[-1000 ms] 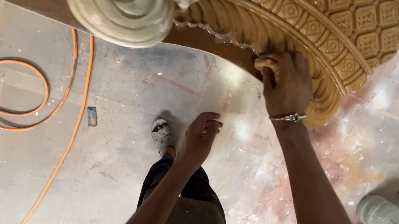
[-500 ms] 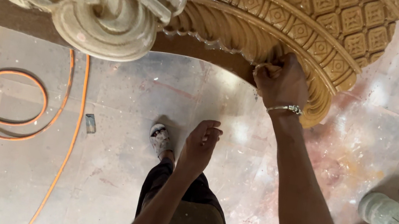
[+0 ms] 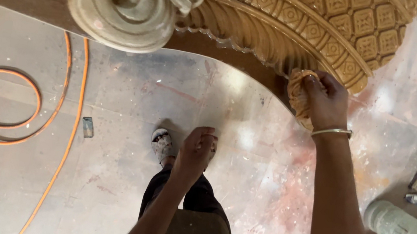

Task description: The person applies a brown finish to a carved wooden headboard using a cloth. They repeatedly dip the cloth into a container and rub the finish into the intricate carvings and flat surfaces of the wood.

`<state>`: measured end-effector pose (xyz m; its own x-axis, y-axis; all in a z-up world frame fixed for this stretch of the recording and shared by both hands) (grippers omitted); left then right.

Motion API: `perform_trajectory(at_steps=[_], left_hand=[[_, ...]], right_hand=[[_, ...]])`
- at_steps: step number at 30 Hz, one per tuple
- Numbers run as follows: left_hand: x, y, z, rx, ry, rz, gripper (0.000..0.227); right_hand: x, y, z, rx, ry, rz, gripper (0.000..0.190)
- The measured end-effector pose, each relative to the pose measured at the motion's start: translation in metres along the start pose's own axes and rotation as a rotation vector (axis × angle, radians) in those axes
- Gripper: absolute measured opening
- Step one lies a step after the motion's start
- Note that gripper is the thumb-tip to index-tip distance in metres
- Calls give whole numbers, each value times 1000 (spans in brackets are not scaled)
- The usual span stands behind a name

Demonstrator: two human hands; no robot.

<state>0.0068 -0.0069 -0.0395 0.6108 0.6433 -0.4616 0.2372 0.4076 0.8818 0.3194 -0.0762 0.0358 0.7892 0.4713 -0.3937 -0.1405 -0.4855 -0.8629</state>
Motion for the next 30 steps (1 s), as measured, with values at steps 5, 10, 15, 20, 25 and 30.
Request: perform_trajectory(at_steps=[5, 10, 15, 20, 25, 30], left_hand=[[-6, -7, 11, 49, -47, 8, 30], [-5, -1, 17, 103, -47, -42, 31], [-4, 12, 25, 125, -78, -47, 31], [-5, 9, 23, 195, -80, -19, 30], [-6, -16, 21, 119, -42, 8, 28], [-11, -11, 29, 105, -75, 4, 29]], right_hand=[[-2, -1, 14, -123, 27, 58, 24], [2, -25, 50, -802, 205, -107, 42], [17, -33, 65, -810, 244, -167, 42], [27, -9, 46, -408, 277, -234, 30], [21, -14, 7, -348, 179, -325, 25], [15, -28, 56, -711, 179, -231, 27]])
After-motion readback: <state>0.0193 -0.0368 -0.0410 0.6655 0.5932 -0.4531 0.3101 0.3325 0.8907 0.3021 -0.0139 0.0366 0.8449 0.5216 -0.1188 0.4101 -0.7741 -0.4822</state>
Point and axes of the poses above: each hand's wrist, its own x-axis towards the middle knuckle, its own z-axis out of the palm, y = z × x, the point moved 3 cm from there along x, towards the middle knuckle, and after that the axes turned 6 degrees about z, right-handed, at the moved point
